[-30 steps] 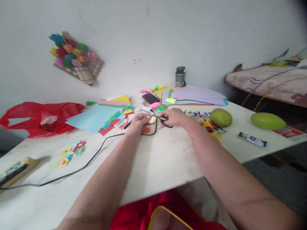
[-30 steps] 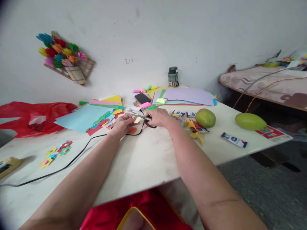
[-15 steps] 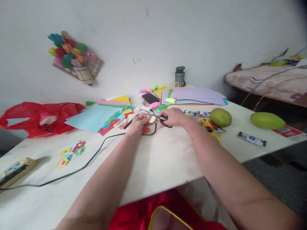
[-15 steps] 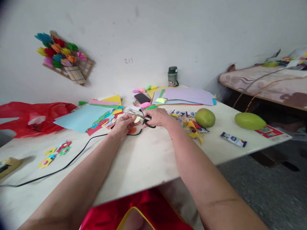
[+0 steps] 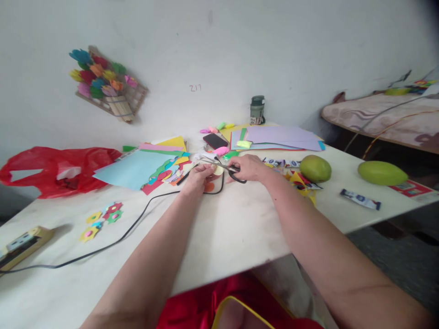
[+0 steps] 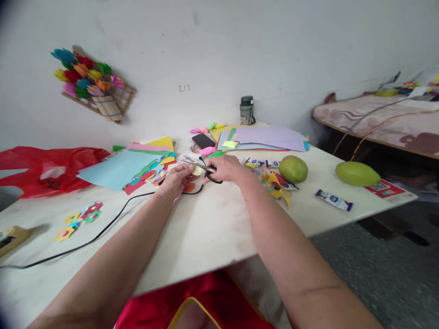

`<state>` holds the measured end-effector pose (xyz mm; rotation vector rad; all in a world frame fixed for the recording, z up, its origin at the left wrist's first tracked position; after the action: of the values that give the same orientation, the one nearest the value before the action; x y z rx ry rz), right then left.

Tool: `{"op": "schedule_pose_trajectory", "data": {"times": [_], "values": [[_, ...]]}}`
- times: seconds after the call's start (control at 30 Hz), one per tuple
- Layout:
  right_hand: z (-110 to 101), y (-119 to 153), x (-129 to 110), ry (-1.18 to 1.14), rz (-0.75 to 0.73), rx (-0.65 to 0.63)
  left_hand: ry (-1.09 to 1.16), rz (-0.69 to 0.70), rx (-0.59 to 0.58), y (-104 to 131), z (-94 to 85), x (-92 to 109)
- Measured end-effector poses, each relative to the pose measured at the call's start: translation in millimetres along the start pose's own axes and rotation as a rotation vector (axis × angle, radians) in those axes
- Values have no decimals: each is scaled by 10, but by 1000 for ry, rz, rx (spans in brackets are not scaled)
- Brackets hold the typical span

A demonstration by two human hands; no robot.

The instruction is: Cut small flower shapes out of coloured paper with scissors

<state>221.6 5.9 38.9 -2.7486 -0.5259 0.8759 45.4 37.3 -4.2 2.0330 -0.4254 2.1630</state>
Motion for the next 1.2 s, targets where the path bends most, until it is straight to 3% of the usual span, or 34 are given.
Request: {"op": "schedule_pose_trajectory", "data": {"times": [0.3, 1.2], "values": [[-9, -2, -9, 28, -22, -8, -125, 48, 27, -5, -57, 49], [-27, 14, -34, 59, 7, 0, 33, -23, 57, -14, 76, -21]]}}
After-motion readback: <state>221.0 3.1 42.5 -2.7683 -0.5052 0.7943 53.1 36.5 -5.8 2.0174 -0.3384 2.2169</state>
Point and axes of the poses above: each hand's wrist, its own y-axis away from the middle knuckle, its own z-axis out of the palm, x = y × z, the point moved 3 cm from there along -y, towards the middle knuckle, and after that the axes turned 15 degrees about -y, right-handed, at the moved point
